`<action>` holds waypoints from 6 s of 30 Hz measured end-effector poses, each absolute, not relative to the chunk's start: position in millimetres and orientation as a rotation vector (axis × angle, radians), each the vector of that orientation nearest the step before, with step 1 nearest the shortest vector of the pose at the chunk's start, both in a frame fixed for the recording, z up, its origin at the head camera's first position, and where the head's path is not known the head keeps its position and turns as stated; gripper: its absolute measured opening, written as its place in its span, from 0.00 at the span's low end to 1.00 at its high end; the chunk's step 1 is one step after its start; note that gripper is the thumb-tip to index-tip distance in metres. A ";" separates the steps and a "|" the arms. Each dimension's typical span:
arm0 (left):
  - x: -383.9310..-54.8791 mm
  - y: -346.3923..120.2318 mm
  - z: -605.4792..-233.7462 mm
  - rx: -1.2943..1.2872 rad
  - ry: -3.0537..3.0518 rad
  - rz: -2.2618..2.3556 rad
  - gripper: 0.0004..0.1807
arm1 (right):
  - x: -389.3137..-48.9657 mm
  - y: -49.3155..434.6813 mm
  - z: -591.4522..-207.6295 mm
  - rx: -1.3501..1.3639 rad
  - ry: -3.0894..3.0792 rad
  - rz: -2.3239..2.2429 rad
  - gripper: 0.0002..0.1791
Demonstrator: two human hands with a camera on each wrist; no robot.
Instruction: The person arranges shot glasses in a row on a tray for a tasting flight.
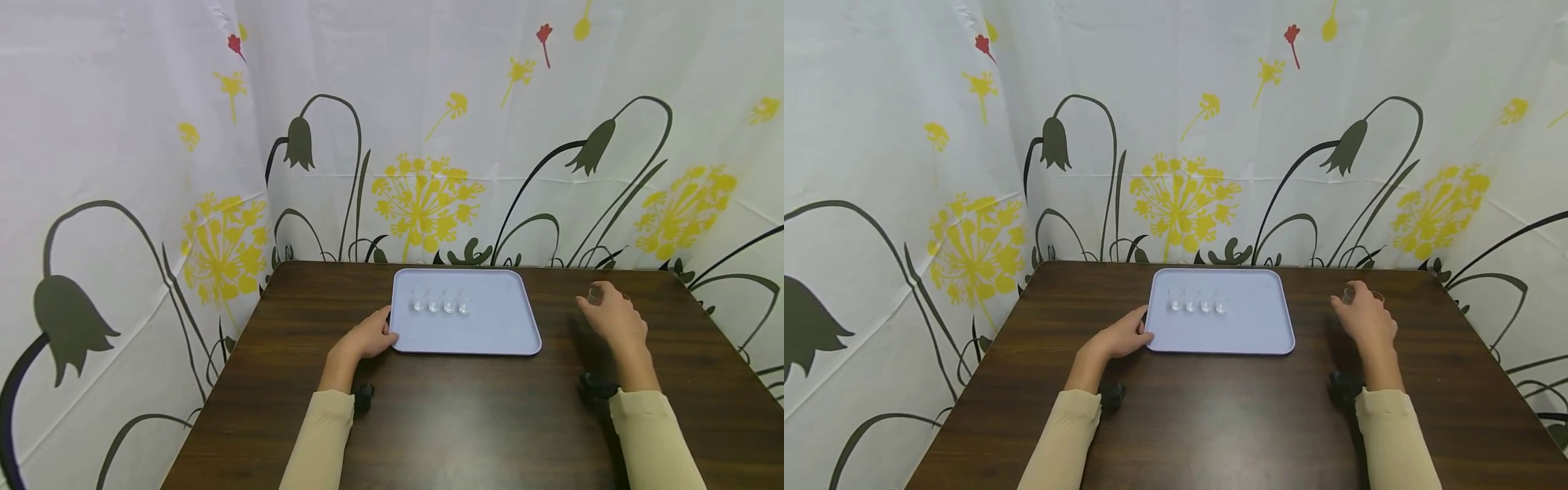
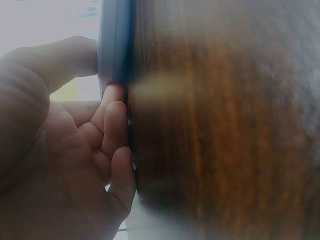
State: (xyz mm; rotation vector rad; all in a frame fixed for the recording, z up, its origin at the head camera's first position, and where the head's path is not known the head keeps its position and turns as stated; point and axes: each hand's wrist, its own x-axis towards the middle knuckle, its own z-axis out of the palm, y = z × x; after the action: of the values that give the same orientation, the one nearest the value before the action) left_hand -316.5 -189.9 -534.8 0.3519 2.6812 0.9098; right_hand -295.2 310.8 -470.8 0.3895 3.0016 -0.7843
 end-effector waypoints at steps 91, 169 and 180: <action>-321.1 -189.1 -541.2 0.297 2.659 0.920 0.42 | -279.7 205.8 -456.0 0.027 3.285 -0.653 0.24; -306.4 -191.2 -515.9 0.310 2.652 0.911 0.40 | -296.5 197.6 -463.2 -0.094 3.115 -0.618 0.36; -296.3 -183.2 -501.2 0.332 2.634 0.962 0.36 | -277.6 286.0 -451.2 0.190 3.199 -0.731 0.39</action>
State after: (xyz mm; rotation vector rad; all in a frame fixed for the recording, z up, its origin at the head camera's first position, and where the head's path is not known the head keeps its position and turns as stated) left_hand -296.3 -183.2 -501.2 0.3322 2.6341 0.9620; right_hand -277.6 286.0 -451.2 0.1902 3.1993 -0.7312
